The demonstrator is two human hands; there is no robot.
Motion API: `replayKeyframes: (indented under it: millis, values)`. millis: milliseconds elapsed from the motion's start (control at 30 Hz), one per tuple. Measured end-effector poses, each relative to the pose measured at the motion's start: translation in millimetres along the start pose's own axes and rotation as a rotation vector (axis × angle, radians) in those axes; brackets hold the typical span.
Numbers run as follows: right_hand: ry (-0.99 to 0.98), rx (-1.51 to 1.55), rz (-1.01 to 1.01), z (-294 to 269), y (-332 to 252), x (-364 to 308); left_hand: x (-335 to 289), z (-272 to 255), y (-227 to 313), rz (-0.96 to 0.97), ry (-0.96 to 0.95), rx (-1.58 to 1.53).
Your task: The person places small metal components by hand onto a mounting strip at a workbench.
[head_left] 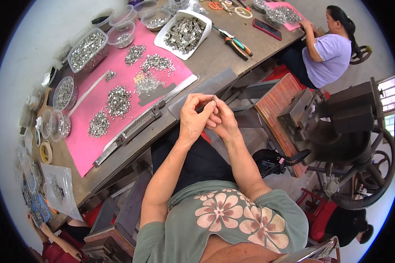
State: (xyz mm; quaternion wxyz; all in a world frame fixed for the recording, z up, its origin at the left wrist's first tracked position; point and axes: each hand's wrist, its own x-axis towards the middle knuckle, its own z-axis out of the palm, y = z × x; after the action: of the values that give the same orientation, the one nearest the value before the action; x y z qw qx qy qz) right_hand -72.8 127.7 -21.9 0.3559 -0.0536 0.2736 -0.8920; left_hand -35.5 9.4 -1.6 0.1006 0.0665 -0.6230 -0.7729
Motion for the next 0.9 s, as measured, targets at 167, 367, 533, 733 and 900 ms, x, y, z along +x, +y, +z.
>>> replayKeyframes:
  millis: [167,367,533,733,900]
  values:
    - [-0.06,0.096,0.058,-3.0,2.1,2.3,-1.2,-0.2,3.4,0.033,0.027,0.031]
    - [-0.077,0.158,0.096,-1.0,4.3,3.6,-1.9,-2.0,2.7,0.031,0.035,0.016]
    - [-0.169,0.218,0.099,-2.7,6.1,4.8,-3.8,-1.0,4.4,-0.008,0.03,-0.021]
    - [-0.197,0.306,0.148,-1.8,6.8,3.8,-3.6,-2.7,0.0,-0.019,-0.019,-0.071]
    - [-0.176,0.254,0.159,0.9,7.6,2.8,-2.8,-5.1,4.0,-0.006,-0.02,0.04]
